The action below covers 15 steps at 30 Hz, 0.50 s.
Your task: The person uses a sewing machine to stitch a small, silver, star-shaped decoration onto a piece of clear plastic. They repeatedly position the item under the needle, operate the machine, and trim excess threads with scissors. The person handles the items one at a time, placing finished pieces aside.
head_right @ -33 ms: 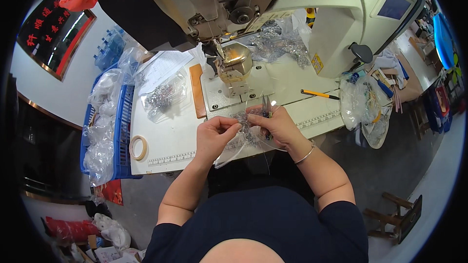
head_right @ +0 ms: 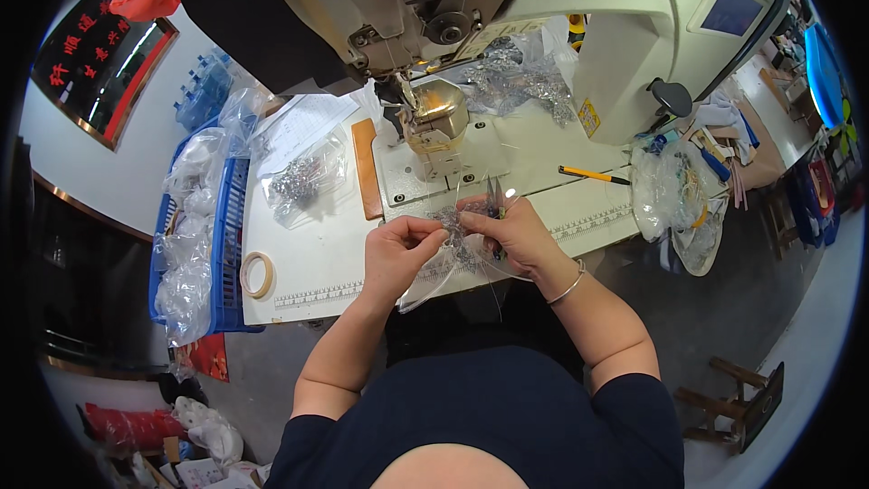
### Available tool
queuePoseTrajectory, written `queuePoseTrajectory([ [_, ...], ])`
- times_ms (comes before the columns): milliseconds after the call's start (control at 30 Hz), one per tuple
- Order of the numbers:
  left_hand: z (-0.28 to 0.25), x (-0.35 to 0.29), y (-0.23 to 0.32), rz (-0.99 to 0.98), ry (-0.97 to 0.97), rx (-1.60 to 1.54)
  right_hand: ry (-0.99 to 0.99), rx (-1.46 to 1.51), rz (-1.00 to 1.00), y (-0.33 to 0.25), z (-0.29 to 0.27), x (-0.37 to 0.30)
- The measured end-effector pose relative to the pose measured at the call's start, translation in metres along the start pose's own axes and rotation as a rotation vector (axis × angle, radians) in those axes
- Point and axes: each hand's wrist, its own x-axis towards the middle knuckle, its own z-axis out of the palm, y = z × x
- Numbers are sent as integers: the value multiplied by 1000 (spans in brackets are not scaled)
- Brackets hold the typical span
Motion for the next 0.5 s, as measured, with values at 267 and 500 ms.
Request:
queuePoseTrajectory([
  [267, 1, 1, -1, -4, 5, 32, -19, 10, 1, 1, -3, 0],
  [500, 2, 1, -3, 5, 12, 37, -17, 4, 3, 0, -2, -2],
])
